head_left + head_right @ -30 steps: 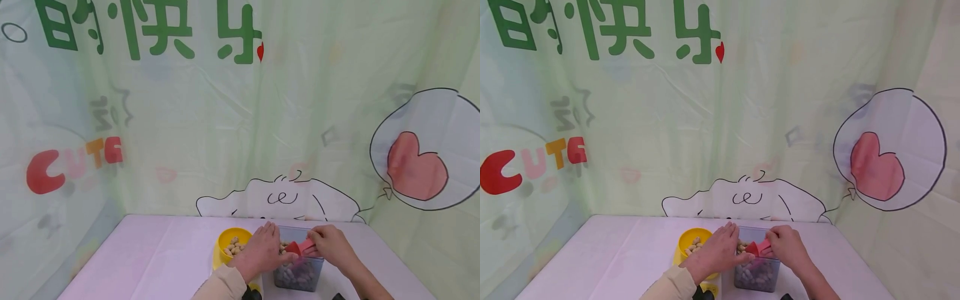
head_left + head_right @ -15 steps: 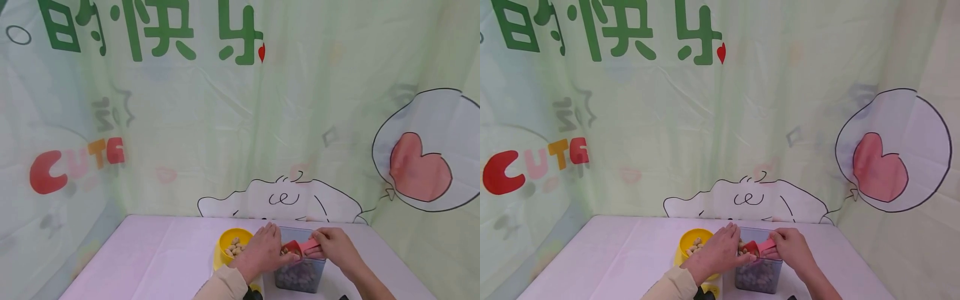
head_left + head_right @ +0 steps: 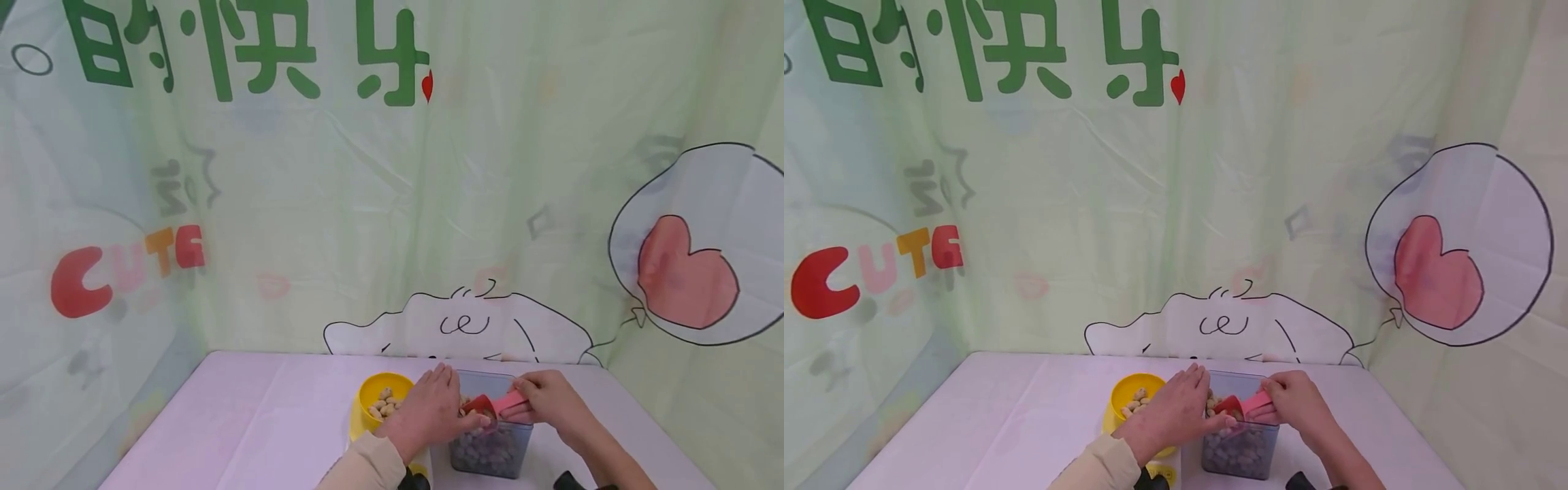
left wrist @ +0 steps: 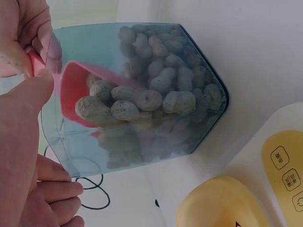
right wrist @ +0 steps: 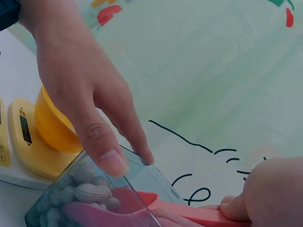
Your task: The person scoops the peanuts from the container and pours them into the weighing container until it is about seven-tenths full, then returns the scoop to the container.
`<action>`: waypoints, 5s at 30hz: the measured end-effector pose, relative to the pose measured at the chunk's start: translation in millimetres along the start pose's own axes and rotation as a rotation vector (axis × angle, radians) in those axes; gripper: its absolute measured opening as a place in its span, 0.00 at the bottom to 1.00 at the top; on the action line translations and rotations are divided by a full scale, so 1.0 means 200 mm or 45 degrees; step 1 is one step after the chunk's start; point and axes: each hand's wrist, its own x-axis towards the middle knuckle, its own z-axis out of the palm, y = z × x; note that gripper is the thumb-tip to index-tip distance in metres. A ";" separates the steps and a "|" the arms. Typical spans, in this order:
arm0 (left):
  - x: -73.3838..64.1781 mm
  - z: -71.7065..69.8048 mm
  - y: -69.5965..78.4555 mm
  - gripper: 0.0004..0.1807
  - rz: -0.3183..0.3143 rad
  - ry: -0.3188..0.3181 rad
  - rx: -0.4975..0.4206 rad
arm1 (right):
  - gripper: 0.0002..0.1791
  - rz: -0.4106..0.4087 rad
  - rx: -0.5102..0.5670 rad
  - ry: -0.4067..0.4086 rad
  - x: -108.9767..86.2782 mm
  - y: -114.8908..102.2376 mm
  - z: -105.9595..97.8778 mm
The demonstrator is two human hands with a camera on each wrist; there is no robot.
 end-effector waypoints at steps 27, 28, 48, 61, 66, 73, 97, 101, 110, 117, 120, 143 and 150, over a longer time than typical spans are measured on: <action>0.00 0.01 0.01 0.51 -0.008 0.017 0.003 | 0.18 0.054 0.248 -0.018 0.00 0.03 0.03; 0.00 0.01 0.01 0.51 -0.008 0.018 0.002 | 0.18 0.054 0.262 -0.022 0.00 0.04 0.03; -0.01 0.01 0.00 0.51 -0.013 0.001 0.008 | 0.30 0.178 0.676 -0.046 -0.04 0.12 -0.10; -0.01 0.01 0.00 0.51 -0.002 0.033 0.031 | 0.30 0.221 0.761 0.002 -0.04 0.19 -0.15; -0.01 0.01 0.00 0.51 0.000 0.025 0.016 | 0.30 0.233 0.820 -0.008 -0.03 0.22 -0.17; -0.01 0.01 0.00 0.51 -0.004 0.043 0.021 | 0.30 0.225 0.828 0.021 -0.02 0.22 -0.19; -0.05 -0.03 -0.07 0.56 -0.008 -0.041 -0.171 | 0.28 0.226 0.875 0.020 -0.02 0.16 -0.20; -0.08 -0.04 -0.10 0.57 -0.016 -0.038 -0.189 | 0.28 0.240 0.891 0.006 -0.02 0.14 -0.19; -0.16 -0.06 -0.20 0.56 0.033 0.018 -0.216 | 0.31 0.205 0.913 -0.032 0.00 0.10 -0.12; -0.19 -0.05 -0.30 0.56 -0.004 0.049 -0.231 | 0.32 0.169 0.905 -0.056 0.00 0.05 -0.07; -0.19 -0.05 -0.33 0.56 -0.056 0.051 -0.223 | 0.32 0.155 0.899 -0.068 0.01 0.02 -0.04; -0.29 0.03 -0.55 0.60 -0.246 0.097 -0.218 | 0.24 0.055 0.790 -0.098 0.07 -0.15 0.20; -0.29 0.07 -0.58 0.58 -0.290 0.065 -0.276 | 0.25 0.074 0.762 -0.136 0.09 -0.18 0.25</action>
